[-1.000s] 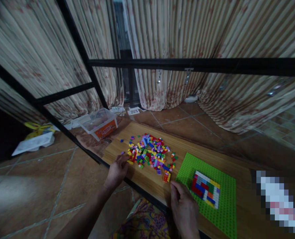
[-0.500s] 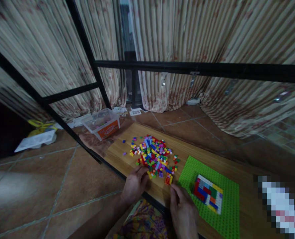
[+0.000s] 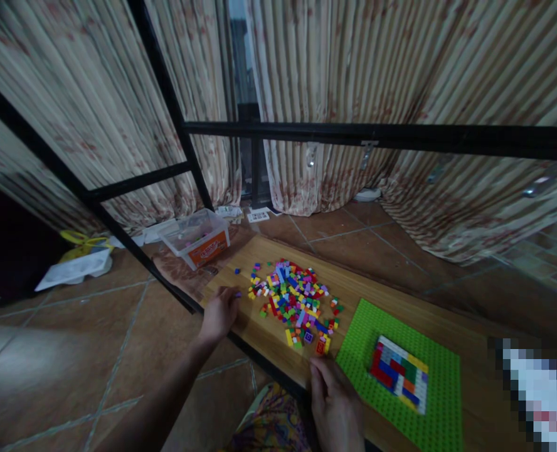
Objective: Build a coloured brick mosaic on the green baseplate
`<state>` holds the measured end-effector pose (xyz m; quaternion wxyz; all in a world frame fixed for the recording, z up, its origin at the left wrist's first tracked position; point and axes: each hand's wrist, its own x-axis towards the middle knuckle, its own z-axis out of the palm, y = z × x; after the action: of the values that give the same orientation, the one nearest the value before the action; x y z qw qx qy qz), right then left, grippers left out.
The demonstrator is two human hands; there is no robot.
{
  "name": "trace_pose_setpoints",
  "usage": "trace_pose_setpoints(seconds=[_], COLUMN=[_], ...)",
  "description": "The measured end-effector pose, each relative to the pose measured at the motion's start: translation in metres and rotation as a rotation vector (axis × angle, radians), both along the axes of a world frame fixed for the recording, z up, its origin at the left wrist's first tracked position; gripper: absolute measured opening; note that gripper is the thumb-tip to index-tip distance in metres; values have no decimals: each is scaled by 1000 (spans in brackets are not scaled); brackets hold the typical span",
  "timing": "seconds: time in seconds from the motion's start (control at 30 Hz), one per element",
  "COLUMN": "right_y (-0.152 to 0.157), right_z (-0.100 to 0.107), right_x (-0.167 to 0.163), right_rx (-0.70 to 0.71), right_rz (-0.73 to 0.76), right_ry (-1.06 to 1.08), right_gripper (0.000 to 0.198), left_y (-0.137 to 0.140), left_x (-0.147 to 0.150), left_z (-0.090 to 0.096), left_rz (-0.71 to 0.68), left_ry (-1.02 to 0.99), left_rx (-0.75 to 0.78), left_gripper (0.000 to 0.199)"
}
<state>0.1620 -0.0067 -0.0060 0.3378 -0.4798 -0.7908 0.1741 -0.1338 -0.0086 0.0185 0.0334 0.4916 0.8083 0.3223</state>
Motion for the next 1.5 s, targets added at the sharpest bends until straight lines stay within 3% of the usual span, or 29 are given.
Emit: trace_pose_setpoints(seconds=[0.2,0.33,0.43,0.5,0.53,0.7,0.83,0.93,1.2,1.5], right_y=[-1,-1,-1,-1,-1,-4,-8,-11,-17,-20], right_z=[0,-4,-4,-3,-2,6,14,19,23,20], right_x=[-2,3,6,7,7,1,-6,-10,-11,-7], right_rx=[10,29,53,62,66,50,25,-24,-178,-231], right_rz=[40,40,29,30,29,88,81,68,58,34], right_ry=[-6,-15,1,8,14,45,85,106,147,187], right_gripper=[35,35,35,34,34,27,26,26,26,23], left_y=[2,2,15,34,45,93,98,88,65,57], left_x=[37,56,36,9,-5,-46,-32,-14,33,83], left_z=[-5,-12,-11,-7,-5,-1,-6,-9,-9,-15], left_rz=[-131,-267,-177,-41,-37,-286,-452,-497,-294,-120], left_ry=[-4,-101,-107,-55,-23,-30,-32,-35,-38,-51], left_rx=[-16,89,212,281,269,181,138,131,173,241], left_gripper=[18,21,23,27,29,30,36,38,41,41])
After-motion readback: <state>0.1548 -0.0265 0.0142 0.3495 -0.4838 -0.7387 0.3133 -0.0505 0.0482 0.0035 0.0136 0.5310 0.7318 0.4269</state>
